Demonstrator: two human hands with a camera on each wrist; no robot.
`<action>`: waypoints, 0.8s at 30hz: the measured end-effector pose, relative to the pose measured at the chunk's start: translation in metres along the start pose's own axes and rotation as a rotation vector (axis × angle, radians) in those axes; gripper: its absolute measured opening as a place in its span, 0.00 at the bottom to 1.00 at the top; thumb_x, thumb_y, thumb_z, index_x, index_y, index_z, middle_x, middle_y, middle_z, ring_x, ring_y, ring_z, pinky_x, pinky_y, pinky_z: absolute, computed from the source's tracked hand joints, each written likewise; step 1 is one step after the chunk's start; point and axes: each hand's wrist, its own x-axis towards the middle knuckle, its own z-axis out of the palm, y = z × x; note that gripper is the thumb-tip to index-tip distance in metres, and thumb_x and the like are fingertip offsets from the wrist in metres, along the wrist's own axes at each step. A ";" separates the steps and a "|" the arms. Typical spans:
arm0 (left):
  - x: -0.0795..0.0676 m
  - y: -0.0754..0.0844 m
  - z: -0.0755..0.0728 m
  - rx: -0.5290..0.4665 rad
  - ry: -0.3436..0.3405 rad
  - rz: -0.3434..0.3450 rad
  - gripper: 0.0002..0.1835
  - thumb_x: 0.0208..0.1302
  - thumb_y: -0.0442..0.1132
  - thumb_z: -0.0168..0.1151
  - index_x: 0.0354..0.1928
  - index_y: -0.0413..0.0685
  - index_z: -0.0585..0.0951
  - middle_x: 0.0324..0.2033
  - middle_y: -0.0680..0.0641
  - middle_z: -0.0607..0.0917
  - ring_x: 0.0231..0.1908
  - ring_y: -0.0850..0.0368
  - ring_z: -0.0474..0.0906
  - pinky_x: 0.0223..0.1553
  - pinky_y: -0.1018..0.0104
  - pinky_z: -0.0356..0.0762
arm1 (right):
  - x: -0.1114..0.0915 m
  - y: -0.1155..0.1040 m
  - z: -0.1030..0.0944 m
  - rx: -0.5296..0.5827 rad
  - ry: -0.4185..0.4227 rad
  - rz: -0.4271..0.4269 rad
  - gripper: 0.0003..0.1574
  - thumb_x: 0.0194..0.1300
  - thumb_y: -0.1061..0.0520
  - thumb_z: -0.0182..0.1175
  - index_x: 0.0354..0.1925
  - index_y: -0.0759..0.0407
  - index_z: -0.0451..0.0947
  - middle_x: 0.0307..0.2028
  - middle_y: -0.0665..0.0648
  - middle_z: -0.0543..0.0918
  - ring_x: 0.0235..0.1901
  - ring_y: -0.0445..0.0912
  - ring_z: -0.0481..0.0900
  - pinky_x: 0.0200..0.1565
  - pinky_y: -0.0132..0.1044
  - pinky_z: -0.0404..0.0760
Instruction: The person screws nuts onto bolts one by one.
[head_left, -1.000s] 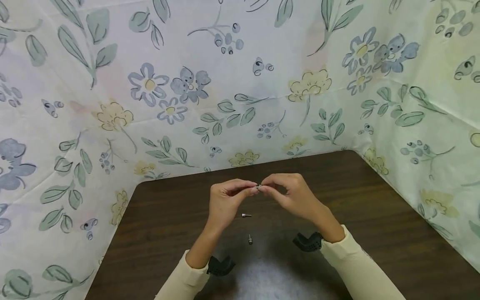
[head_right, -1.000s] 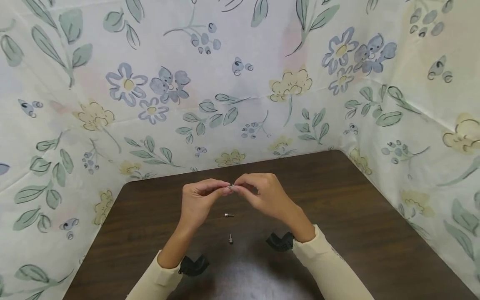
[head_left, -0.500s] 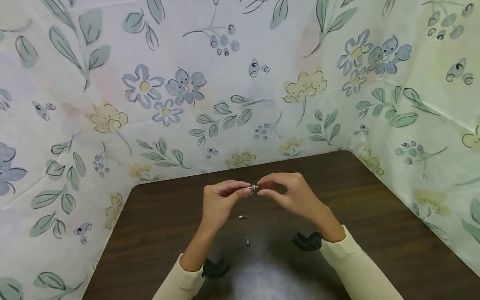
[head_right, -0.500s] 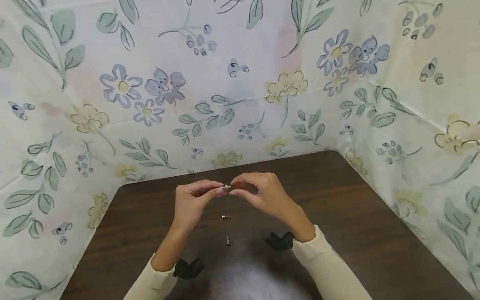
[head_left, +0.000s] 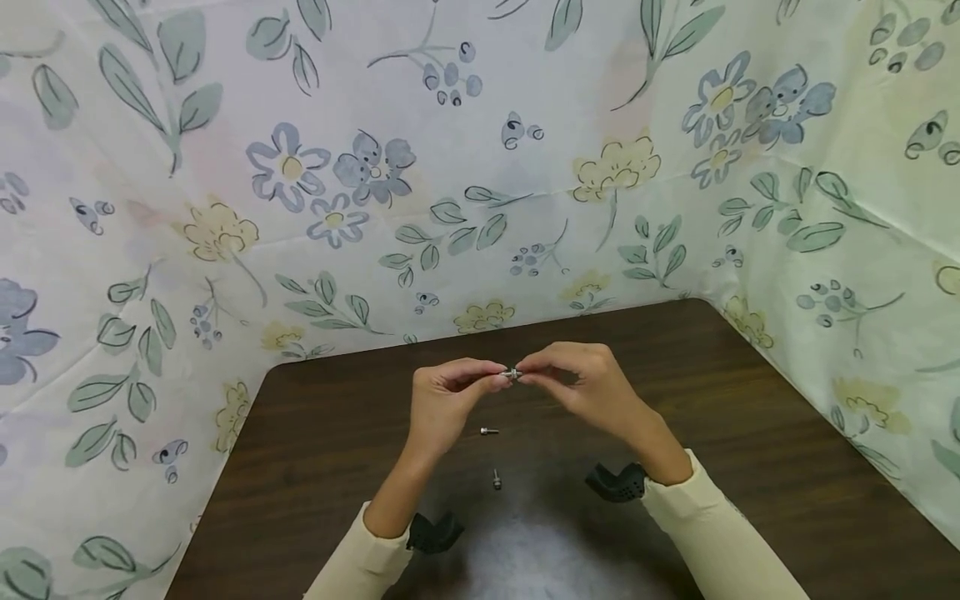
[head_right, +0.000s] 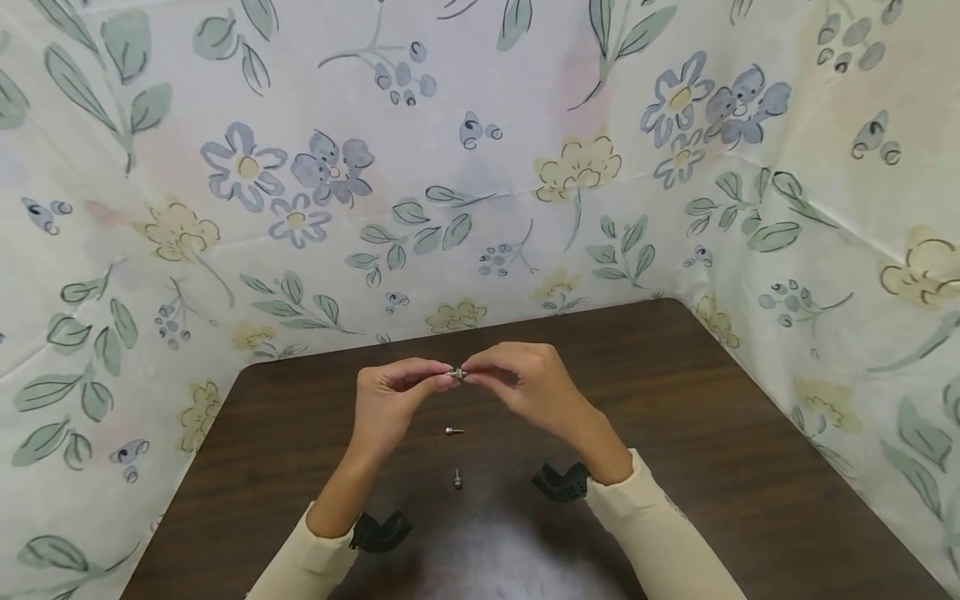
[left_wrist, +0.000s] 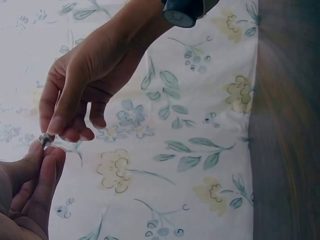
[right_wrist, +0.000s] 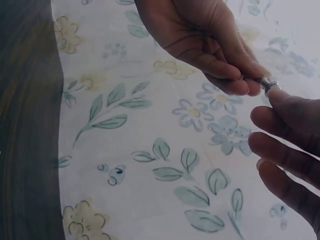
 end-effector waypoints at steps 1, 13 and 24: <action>0.000 0.000 0.001 -0.002 -0.002 -0.002 0.05 0.59 0.24 0.71 0.37 0.34 0.89 0.33 0.39 0.90 0.33 0.51 0.89 0.37 0.59 0.89 | 0.000 0.000 0.000 -0.003 0.001 0.002 0.19 0.51 0.73 0.75 0.40 0.59 0.87 0.35 0.52 0.89 0.31 0.40 0.85 0.31 0.33 0.85; -0.002 -0.001 0.004 0.014 0.002 0.002 0.04 0.60 0.25 0.71 0.37 0.34 0.89 0.32 0.39 0.90 0.32 0.51 0.89 0.37 0.58 0.89 | 0.000 -0.001 0.000 0.011 -0.030 0.014 0.15 0.55 0.70 0.74 0.41 0.59 0.85 0.35 0.51 0.88 0.30 0.39 0.83 0.34 0.29 0.84; -0.003 -0.001 0.005 0.011 -0.021 0.025 0.05 0.60 0.25 0.70 0.38 0.33 0.89 0.33 0.38 0.90 0.33 0.51 0.89 0.37 0.56 0.89 | -0.002 0.000 0.002 0.012 -0.040 0.021 0.15 0.56 0.70 0.73 0.40 0.56 0.86 0.33 0.48 0.87 0.29 0.37 0.81 0.30 0.33 0.83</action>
